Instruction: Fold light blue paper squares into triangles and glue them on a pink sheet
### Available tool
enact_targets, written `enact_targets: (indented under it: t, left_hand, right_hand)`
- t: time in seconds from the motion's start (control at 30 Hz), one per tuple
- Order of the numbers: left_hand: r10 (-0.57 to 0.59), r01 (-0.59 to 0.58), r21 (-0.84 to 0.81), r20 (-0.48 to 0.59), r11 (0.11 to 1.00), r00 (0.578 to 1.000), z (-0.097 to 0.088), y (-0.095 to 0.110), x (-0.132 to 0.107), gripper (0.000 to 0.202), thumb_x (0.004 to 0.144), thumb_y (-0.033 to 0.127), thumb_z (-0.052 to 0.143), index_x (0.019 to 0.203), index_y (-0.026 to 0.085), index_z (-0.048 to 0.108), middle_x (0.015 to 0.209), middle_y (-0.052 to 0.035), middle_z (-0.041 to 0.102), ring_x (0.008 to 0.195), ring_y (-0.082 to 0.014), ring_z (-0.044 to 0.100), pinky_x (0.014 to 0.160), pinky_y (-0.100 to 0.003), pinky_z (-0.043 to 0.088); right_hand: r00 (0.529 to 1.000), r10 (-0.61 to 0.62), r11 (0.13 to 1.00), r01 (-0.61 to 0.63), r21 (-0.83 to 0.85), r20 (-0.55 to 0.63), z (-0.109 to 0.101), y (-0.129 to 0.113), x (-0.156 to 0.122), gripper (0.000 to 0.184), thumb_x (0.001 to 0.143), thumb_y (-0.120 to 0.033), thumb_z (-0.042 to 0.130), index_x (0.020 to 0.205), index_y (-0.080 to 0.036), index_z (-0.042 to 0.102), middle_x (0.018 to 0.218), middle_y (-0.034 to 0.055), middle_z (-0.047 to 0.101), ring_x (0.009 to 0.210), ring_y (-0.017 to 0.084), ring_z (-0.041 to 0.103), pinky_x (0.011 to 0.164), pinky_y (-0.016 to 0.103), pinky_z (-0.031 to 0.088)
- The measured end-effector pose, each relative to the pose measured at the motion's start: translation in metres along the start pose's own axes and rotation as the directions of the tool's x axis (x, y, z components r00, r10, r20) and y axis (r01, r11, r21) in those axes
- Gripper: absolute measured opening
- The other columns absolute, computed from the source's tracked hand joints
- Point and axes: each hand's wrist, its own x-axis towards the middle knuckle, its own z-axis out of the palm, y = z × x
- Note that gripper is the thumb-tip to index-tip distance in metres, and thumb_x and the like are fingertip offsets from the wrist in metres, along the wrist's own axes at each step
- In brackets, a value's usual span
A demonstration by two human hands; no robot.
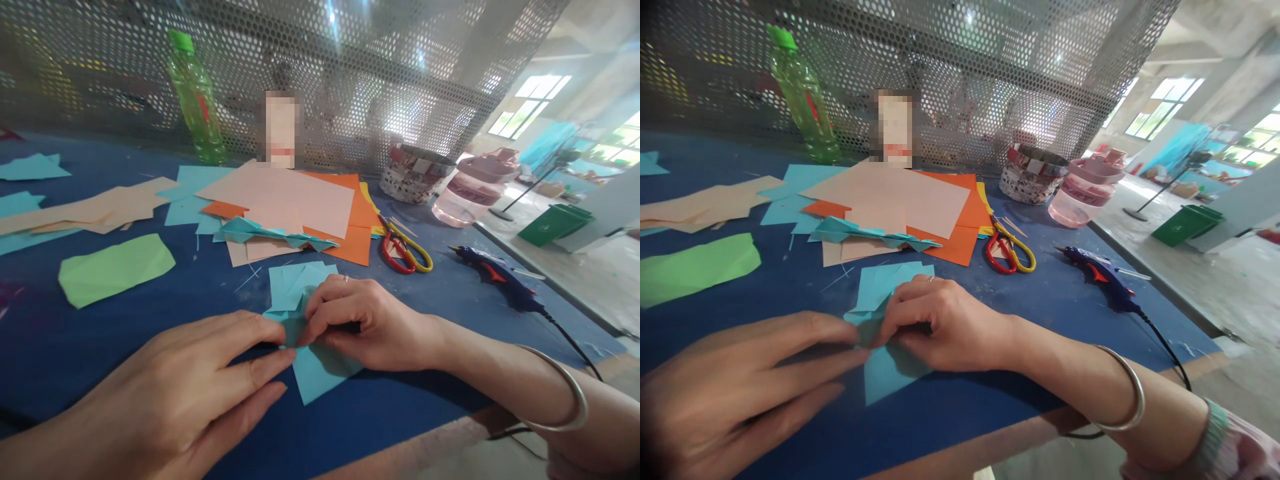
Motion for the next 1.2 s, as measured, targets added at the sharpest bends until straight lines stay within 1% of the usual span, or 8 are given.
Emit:
enact_targets:
  t: [0.17, 0.3, 0.47, 0.7, 0.87, 0.97, 1.1, 1.2]
  left_hand:
    - [0.018, -0.018, 0.023, 0.028, 1.000, 0.999, -0.0016, 0.0000, 0.0013, 0.027, 0.107, 0.029, 0.048, 0.118, 0.030, 0.072, 0.112, -0.0017, 0.072, 0.099, -0.0156, 0.070, 0.084, -0.023, 0.057]
    - [0.033, -0.033, 0.020, 0.002, 0.999, 0.999, -0.0006, -0.0003, 0.0013, 0.024, 0.107, 0.028, 0.048, 0.117, 0.027, 0.070, 0.111, -0.0010, 0.071, 0.100, -0.0139, 0.069, 0.089, -0.022, 0.056]
    - [0.015, -0.015, -0.005, -0.016, 1.000, 1.000, 0.0013, -0.0004, 0.0005, 0.023, 0.107, 0.029, 0.050, 0.117, 0.028, 0.071, 0.113, -0.0002, 0.072, 0.102, -0.0147, 0.069, 0.092, -0.023, 0.055]
    - [0.000, 0.000, -0.008, 0.024, 1.000, 1.000, -0.0003, 0.0002, 0.0011, 0.026, 0.106, 0.031, 0.049, 0.120, 0.031, 0.071, 0.112, -0.0004, 0.072, 0.101, -0.0163, 0.069, 0.085, -0.024, 0.056]
    - [-0.022, 0.022, -0.017, 0.021, 1.000, 1.000, 0.0015, 0.0007, -0.0001, 0.028, 0.106, 0.032, 0.048, 0.120, 0.033, 0.073, 0.110, -0.0008, 0.073, 0.099, -0.0170, 0.070, 0.083, -0.026, 0.057]
    - [-0.012, 0.012, -0.014, 0.013, 1.000, 1.000, 0.0024, 0.0007, -0.0011, 0.028, 0.106, 0.030, 0.048, 0.118, 0.031, 0.073, 0.111, -0.0013, 0.072, 0.100, -0.0166, 0.069, 0.085, -0.025, 0.056]
    - [-0.013, 0.013, -0.025, 0.011, 1.000, 1.000, 0.0028, -0.0001, -0.0033, 0.026, 0.106, 0.028, 0.049, 0.120, 0.029, 0.072, 0.113, -0.0021, 0.072, 0.102, -0.0166, 0.069, 0.090, -0.026, 0.057]
    - [-0.012, 0.012, -0.037, 0.003, 0.999, 1.000, 0.0024, -0.0015, -0.0044, 0.025, 0.105, 0.027, 0.051, 0.121, 0.028, 0.071, 0.113, -0.0020, 0.073, 0.102, -0.0168, 0.070, 0.093, -0.028, 0.058]
  right_hand:
    - [1.000, -0.025, 1.000, 0.025, 0.011, -0.001, -0.0008, 0.0019, -0.0006, 0.021, 0.092, -0.001, 0.061, 0.092, -0.016, 0.076, 0.094, 0.0060, 0.072, 0.090, 0.014, 0.069, 0.087, 0.026, 0.057]
    - [0.999, -0.033, 0.999, 0.033, 0.001, -0.003, -0.0008, 0.0013, -0.0008, 0.022, 0.091, -0.001, 0.060, 0.091, -0.016, 0.076, 0.094, 0.0061, 0.072, 0.090, 0.014, 0.069, 0.087, 0.026, 0.056]
    - [1.000, -0.010, 1.000, 0.010, -0.012, -0.009, -0.0005, -0.0004, -0.0014, 0.022, 0.091, -0.001, 0.060, 0.093, -0.015, 0.077, 0.096, 0.0065, 0.070, 0.092, 0.015, 0.068, 0.087, 0.027, 0.056]
    - [1.000, -0.005, 1.000, 0.005, -0.023, 0.005, -0.0007, -0.0017, -0.0023, 0.026, 0.087, 0.002, 0.059, 0.096, -0.015, 0.076, 0.098, 0.0067, 0.069, 0.093, 0.015, 0.067, 0.088, 0.028, 0.056]
    - [0.998, -0.060, 0.995, 0.061, -0.076, 0.015, -0.0015, -0.0005, -0.0032, 0.032, 0.084, 0.004, 0.054, 0.096, -0.016, 0.076, 0.099, 0.0070, 0.067, 0.091, 0.014, 0.065, 0.087, 0.028, 0.057]
    - [0.990, -0.130, 0.976, 0.136, -0.169, 0.046, -0.0034, 0.0006, -0.0046, 0.037, 0.081, 0.006, 0.052, 0.097, -0.016, 0.076, 0.101, 0.0082, 0.068, 0.092, 0.016, 0.064, 0.087, 0.031, 0.056]
    - [0.973, -0.208, 0.938, 0.227, -0.262, 0.098, -0.0061, 0.0009, -0.0064, 0.035, 0.083, 0.003, 0.052, 0.102, -0.014, 0.076, 0.103, 0.0100, 0.070, 0.091, 0.018, 0.064, 0.087, 0.033, 0.055]
    - [0.974, -0.205, 0.939, 0.224, -0.260, 0.098, -0.0065, 0.0011, -0.0069, 0.035, 0.084, 0.003, 0.052, 0.103, -0.014, 0.075, 0.103, 0.0097, 0.070, 0.090, 0.018, 0.064, 0.086, 0.033, 0.055]
